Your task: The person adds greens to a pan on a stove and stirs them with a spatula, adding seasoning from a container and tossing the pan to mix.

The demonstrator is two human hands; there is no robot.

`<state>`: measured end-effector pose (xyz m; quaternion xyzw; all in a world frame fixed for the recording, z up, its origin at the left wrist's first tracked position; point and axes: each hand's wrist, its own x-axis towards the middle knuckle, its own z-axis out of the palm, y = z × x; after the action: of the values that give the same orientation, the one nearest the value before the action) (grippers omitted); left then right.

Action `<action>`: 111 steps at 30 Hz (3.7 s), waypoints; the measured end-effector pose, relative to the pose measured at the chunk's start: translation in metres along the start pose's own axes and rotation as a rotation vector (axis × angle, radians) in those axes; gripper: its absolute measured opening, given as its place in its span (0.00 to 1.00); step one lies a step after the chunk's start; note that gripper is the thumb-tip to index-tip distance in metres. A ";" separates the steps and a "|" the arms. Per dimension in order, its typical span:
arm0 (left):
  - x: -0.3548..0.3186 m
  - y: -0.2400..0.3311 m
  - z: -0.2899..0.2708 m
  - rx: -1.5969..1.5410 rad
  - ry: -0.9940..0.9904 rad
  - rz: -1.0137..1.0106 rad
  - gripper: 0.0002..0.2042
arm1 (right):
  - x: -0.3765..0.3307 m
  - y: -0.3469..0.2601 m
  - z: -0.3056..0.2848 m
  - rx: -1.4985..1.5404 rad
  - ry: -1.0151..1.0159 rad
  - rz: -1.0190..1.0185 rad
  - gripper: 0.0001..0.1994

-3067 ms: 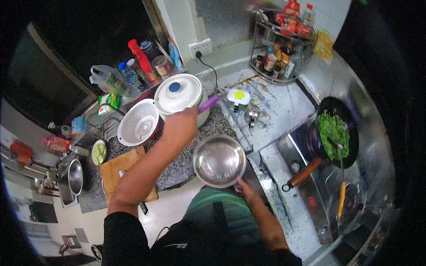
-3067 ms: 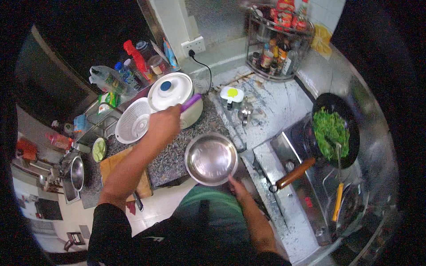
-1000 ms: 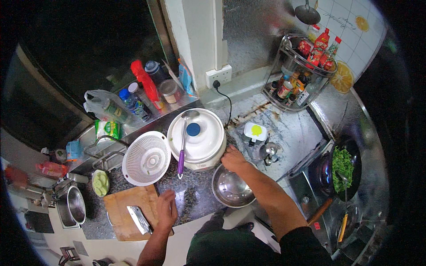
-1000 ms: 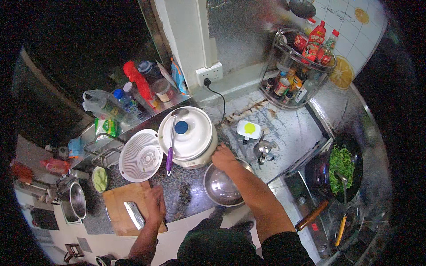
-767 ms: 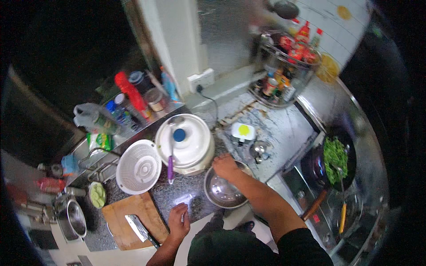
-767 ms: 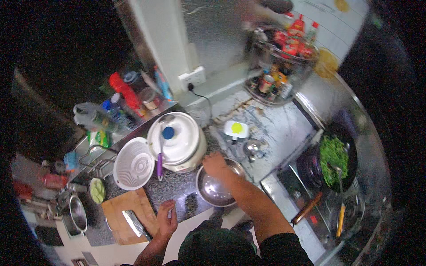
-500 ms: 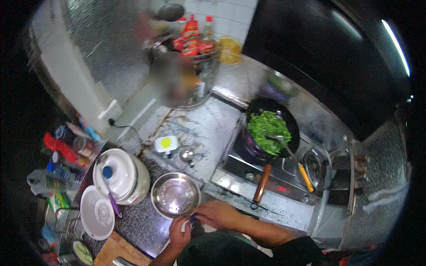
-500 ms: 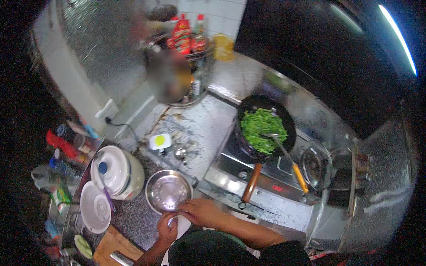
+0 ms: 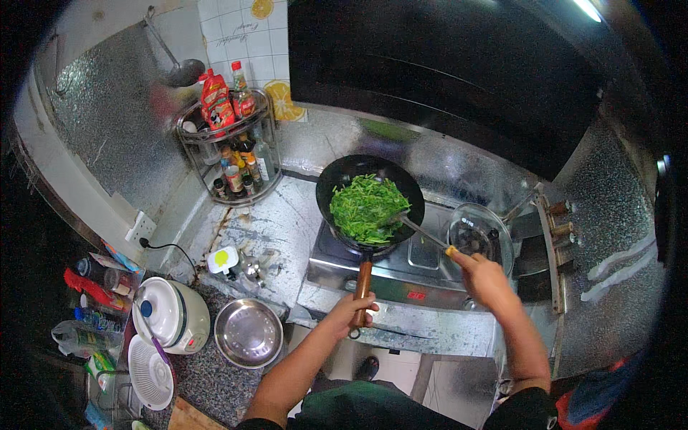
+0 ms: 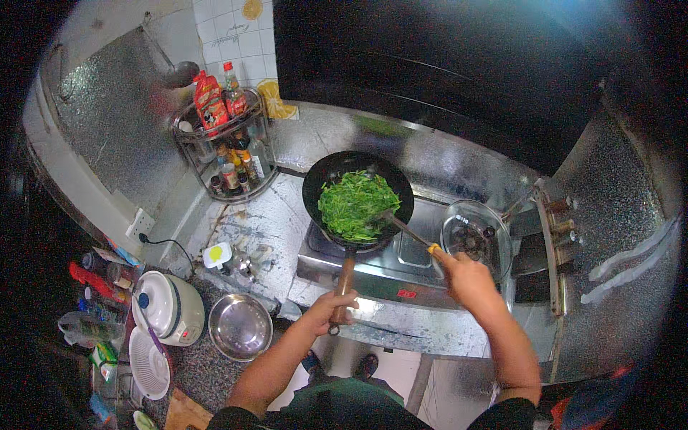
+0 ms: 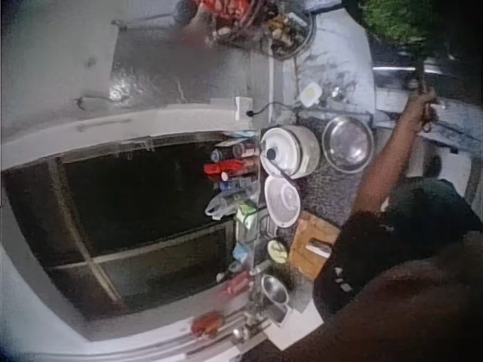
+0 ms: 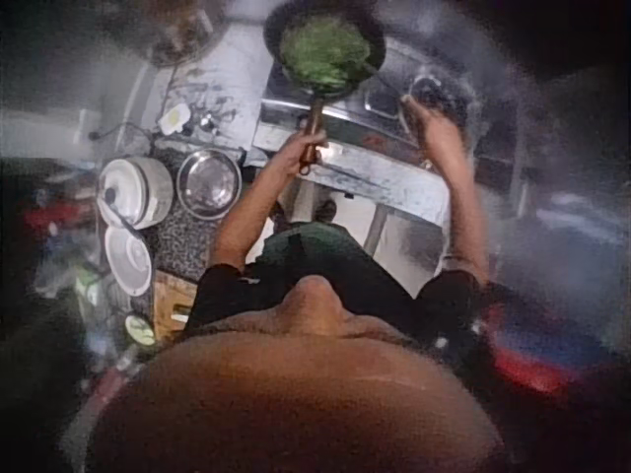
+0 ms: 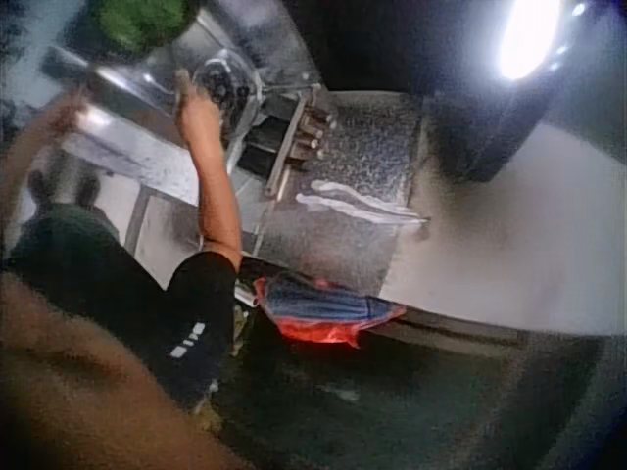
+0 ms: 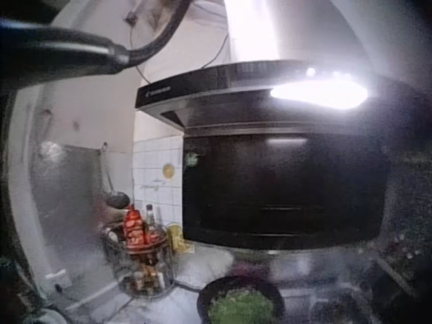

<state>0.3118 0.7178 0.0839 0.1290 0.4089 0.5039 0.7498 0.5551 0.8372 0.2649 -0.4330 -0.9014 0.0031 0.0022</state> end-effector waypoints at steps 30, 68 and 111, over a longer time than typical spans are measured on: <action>-0.144 -0.004 0.049 0.101 0.029 0.055 0.12 | -0.193 0.024 -0.046 1.057 0.735 0.491 0.20; -0.027 0.024 0.039 0.033 -0.091 0.087 0.07 | 0.002 -0.012 0.035 0.634 0.361 0.196 0.16; -0.064 -0.094 -0.047 -0.179 0.184 0.062 0.24 | 0.037 0.001 0.051 0.032 0.165 0.010 0.13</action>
<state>0.3282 0.6091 0.0282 0.0274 0.4249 0.5712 0.7017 0.5327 0.8665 0.2143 -0.4362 -0.8958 -0.0183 0.0834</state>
